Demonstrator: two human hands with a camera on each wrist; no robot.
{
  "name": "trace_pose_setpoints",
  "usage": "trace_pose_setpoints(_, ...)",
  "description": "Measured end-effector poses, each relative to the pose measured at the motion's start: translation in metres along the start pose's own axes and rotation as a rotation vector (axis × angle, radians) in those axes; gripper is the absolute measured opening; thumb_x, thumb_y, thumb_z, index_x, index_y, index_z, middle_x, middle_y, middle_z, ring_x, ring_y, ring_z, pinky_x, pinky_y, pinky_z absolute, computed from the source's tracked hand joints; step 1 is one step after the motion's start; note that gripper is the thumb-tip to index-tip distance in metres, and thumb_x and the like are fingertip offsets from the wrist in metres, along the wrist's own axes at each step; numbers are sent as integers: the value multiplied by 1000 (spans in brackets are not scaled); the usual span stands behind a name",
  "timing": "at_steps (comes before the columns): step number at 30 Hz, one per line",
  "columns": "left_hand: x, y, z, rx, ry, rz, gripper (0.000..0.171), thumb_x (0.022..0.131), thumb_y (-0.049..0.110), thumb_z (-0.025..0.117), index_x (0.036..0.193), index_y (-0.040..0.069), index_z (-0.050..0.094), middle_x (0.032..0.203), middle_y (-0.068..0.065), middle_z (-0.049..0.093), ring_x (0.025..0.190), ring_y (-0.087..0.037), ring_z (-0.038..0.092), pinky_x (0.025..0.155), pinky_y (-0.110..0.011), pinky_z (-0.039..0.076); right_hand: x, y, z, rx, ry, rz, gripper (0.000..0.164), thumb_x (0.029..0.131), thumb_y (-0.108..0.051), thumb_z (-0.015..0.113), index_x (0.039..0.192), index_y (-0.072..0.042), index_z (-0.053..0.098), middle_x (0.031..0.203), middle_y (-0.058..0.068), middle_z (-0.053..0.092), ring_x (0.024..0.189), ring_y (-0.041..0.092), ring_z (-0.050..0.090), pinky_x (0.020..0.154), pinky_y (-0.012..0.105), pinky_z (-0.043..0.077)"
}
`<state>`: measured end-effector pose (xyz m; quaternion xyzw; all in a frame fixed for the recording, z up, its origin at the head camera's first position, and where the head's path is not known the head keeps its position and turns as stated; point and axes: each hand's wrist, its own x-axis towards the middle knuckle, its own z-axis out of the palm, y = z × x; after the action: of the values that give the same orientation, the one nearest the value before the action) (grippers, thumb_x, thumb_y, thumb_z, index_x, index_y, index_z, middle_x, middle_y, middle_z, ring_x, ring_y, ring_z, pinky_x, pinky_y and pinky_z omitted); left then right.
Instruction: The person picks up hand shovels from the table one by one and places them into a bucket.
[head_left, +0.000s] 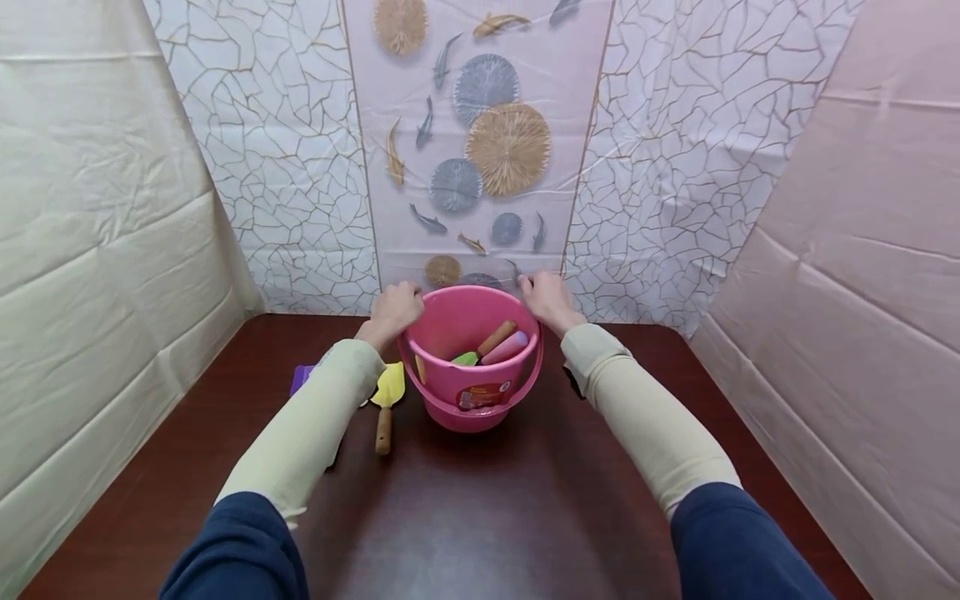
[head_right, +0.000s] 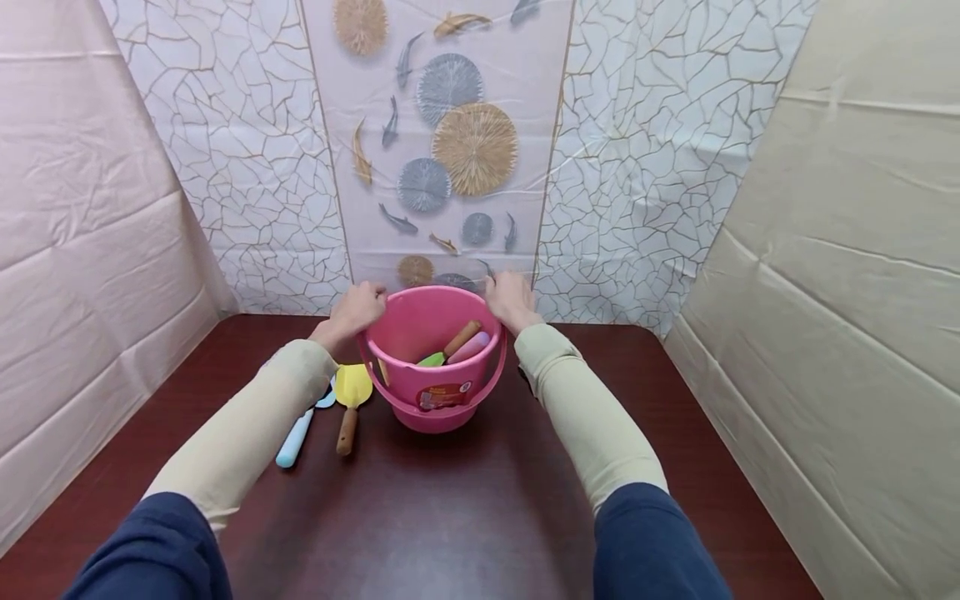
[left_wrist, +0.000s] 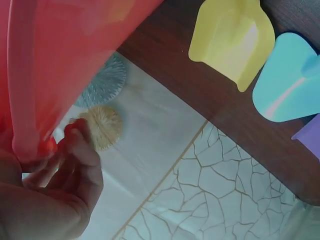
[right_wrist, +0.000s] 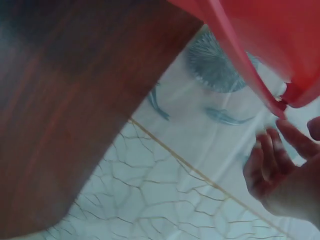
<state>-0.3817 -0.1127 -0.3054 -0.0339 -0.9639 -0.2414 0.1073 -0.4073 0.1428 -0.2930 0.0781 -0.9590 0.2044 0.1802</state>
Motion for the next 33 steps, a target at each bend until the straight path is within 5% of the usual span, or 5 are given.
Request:
trace_pose_setpoints(8, -6, -31, -15, -24, 6, -74, 39, 102, 24, 25, 112, 5, 57, 99, -16, 60, 93, -33, 59, 80, -48, 47, -6, 2, 13, 103, -106, 48, 45, 103, -33, 38, 66, -11, 51, 69, 6, 54, 72, 25, 55, 74, 36, 44)
trace_pose_setpoints(14, -16, -79, -19, -33, 51, -214, 47, 100, 26, 29, 143, 7, 31, 132, -25, 49, 117, -47, 51, 93, -60, 42, -8, -1, 15, 83, -105, 101, 47, 103, -36, 32, 76, -7, 57, 82, 14, 61, 86, 32, 60, 84, 45, 46)
trace_pose_setpoints(19, -40, -123, -19, -14, 41, -293, 49, 97, 23, 32, 140, -1, 25, 131, -35, 39, 118, -54, 43, 92, -64, 39, -7, -6, 20, 9, -100, 113, 49, 104, -38, 30, 82, -6, 60, 100, 17, 67, 103, 35, 63, 88, 49, 47)
trace_pose_setpoints(28, -88, -167, -13, 108, -230, -350, 64, 99, 31, 35, 138, -17, 20, 133, -47, 31, 120, -63, 37, 93, -66, 37, -7, -10, 19, -27, -83, 130, 48, 104, -40, 31, 79, -9, 57, 112, 19, 67, 107, 36, 64, 87, 52, 49)
trace_pose_setpoints(33, -101, -175, 9, 133, -283, -328, 73, 98, 41, 36, 138, -19, 22, 130, -46, 38, 117, -61, 43, 91, -66, 39, -8, -6, 19, -20, -82, 141, 47, 103, -40, 30, 79, -10, 57, 109, 19, 67, 106, 36, 64, 87, 52, 48)
